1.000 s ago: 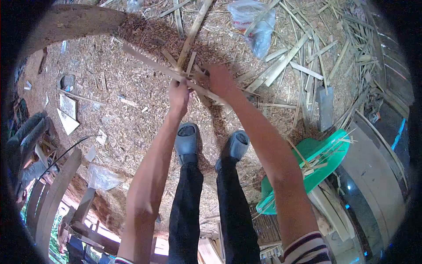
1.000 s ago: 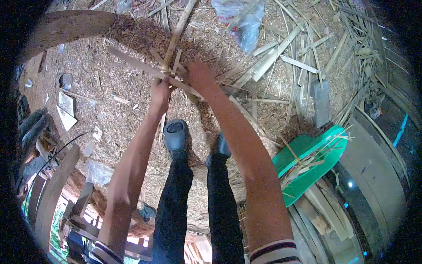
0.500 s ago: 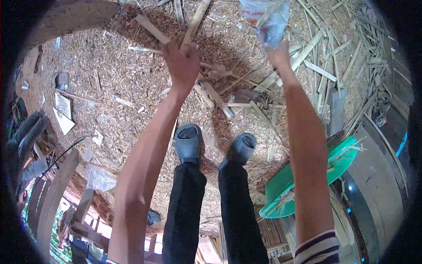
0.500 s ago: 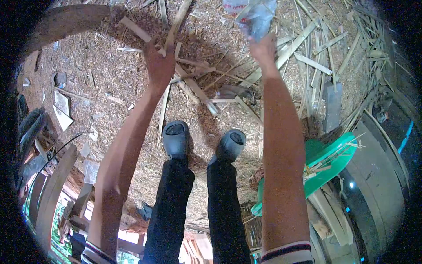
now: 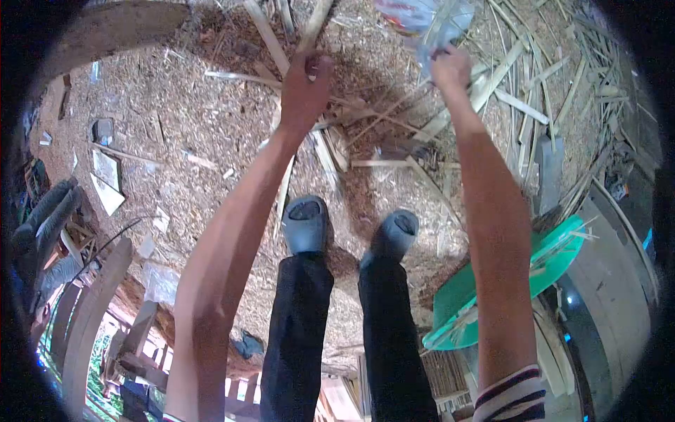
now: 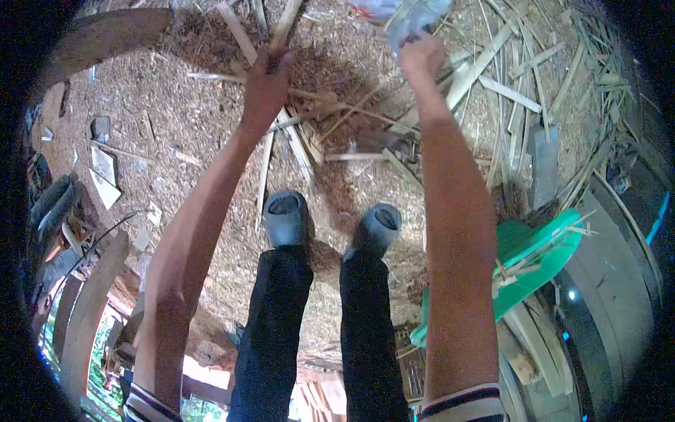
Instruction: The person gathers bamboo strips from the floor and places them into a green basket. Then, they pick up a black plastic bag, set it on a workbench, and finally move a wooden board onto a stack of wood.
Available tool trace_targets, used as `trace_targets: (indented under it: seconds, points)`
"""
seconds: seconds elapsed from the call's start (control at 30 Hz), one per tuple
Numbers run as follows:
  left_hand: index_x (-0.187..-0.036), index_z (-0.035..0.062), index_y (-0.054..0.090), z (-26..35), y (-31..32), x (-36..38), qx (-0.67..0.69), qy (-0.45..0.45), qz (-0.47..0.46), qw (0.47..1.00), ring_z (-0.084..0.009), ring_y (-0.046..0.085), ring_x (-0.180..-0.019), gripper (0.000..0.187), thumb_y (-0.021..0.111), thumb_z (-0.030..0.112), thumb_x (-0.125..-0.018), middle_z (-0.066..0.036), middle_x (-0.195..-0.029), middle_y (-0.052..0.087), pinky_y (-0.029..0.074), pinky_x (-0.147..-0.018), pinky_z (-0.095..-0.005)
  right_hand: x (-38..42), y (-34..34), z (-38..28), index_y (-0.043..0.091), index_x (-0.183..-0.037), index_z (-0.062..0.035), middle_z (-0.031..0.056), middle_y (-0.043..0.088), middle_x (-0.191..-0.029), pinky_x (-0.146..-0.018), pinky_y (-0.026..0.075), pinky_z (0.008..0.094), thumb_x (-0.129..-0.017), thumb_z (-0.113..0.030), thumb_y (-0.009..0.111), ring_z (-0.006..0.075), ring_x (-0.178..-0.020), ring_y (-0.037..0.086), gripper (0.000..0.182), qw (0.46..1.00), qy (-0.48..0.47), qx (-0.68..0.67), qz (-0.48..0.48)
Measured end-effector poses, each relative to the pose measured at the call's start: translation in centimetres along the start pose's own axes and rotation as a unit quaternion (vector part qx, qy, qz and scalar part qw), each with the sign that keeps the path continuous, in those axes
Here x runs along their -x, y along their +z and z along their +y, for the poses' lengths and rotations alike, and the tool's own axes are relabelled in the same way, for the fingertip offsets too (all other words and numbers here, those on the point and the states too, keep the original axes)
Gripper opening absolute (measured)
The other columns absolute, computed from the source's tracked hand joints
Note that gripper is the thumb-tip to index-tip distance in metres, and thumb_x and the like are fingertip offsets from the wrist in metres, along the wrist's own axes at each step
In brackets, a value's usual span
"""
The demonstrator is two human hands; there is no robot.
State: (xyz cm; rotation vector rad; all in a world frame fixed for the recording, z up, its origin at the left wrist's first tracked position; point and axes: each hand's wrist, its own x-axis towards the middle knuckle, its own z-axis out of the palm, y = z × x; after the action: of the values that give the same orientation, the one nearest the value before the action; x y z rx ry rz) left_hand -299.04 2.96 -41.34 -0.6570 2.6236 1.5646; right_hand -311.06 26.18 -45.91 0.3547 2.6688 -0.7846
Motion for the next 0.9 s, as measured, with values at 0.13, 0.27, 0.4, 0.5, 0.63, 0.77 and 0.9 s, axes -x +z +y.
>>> trace_targets:
  seconds: [0.13,0.27,0.4,0.5,0.63,0.77,0.9]
  points:
    - [-0.115,-0.0025,0.053,2.3,1.5,2.0,0.036,-0.028,-0.053,0.998,-0.0284,0.059,-0.098,0.049,0.063,0.034,-0.084,-0.019,-0.104,0.060,0.046,-0.085,-0.0350,5.0,2.3,-0.1,0.060,-0.089,-0.0012,0.0128,0.057,-0.087,-0.075,0.045,0.0408,-0.080,-0.022,0.063,0.0277,-0.082,0.055,0.023,0.954,-0.232,-0.075,0.172]
    - [-0.125,-0.0004,0.044,5.0,2.8,3.9,0.032,0.009,-0.047,0.998,-0.0270,0.055,-0.104,0.062,0.070,0.032,-0.079,-0.018,-0.111,0.057,0.044,-0.089,-0.0347,12.1,2.0,-1.3,0.059,-0.093,-0.0015,0.0126,0.056,-0.094,-0.080,0.043,0.0388,-0.077,-0.010,0.066,0.0314,-0.091,0.054,0.019,0.933,-0.312,-0.149,0.096]
    - [-0.126,0.0012,0.043,4.7,2.2,4.4,0.093,-0.063,-0.072,0.991,-0.0228,0.054,-0.107,0.067,0.076,0.021,-0.071,-0.019,-0.116,0.056,0.043,-0.090,-0.0331,19.3,1.8,-2.3,0.062,-0.093,-0.0039,0.0177,0.058,-0.109,-0.090,0.038,0.0455,-0.073,-0.011,0.066,0.0370,-0.103,0.053,0.021,0.950,-0.295,-0.087,0.047]
    - [-0.117,-0.0018,0.052,1.5,1.6,5.1,-0.018,-0.036,-0.040,0.998,-0.0208,0.060,-0.093,0.052,0.073,0.020,-0.074,-0.016,-0.104,0.063,0.047,-0.081,-0.0318,21.9,3.0,-1.2,0.061,-0.098,-0.0037,0.0163,0.057,-0.110,-0.097,0.033,0.0487,-0.076,-0.010,0.067,0.0362,-0.110,0.047,0.024,0.953,-0.271,-0.120,-0.059]
    - [-0.099,-0.0019,0.064,1.9,-2.5,6.1,0.037,-0.171,-0.063,0.983,-0.0276,0.064,-0.084,0.031,0.058,0.023,-0.082,-0.018,-0.085,0.067,0.047,-0.076,-0.0361,22.7,2.1,-2.3,0.044,-0.122,-0.0025,0.0252,0.040,-0.128,-0.100,0.032,0.0502,-0.072,-0.012,0.070,0.0425,-0.119,0.038,0.056,0.962,-0.227,-0.122,0.086]
    - [-0.103,-0.0031,0.063,0.6,-4.9,6.4,0.054,-0.204,-0.133,0.968,-0.0244,0.063,-0.088,0.036,0.055,0.027,-0.084,-0.019,-0.091,0.066,0.046,-0.081,-0.0339,20.3,-0.1,-4.3,0.037,-0.130,-0.0106,0.0250,0.025,-0.139,-0.104,0.026,0.0515,-0.061,-0.022,0.079,0.0419,-0.129,0.027,0.081,0.926,-0.364,-0.101,0.014]
    - [-0.103,-0.0032,0.063,1.0,-6.0,7.1,0.061,-0.232,-0.220,0.945,-0.0249,0.062,-0.088,0.038,0.057,0.027,-0.080,-0.019,-0.095,0.065,0.046,-0.082,-0.0337,17.7,0.7,-5.4,0.047,-0.127,-0.0127,0.0198,0.037,-0.137,-0.105,0.025,0.0525,-0.065,-0.032,0.075,0.0379,-0.130,0.031,0.070,0.878,-0.463,0.089,-0.078]
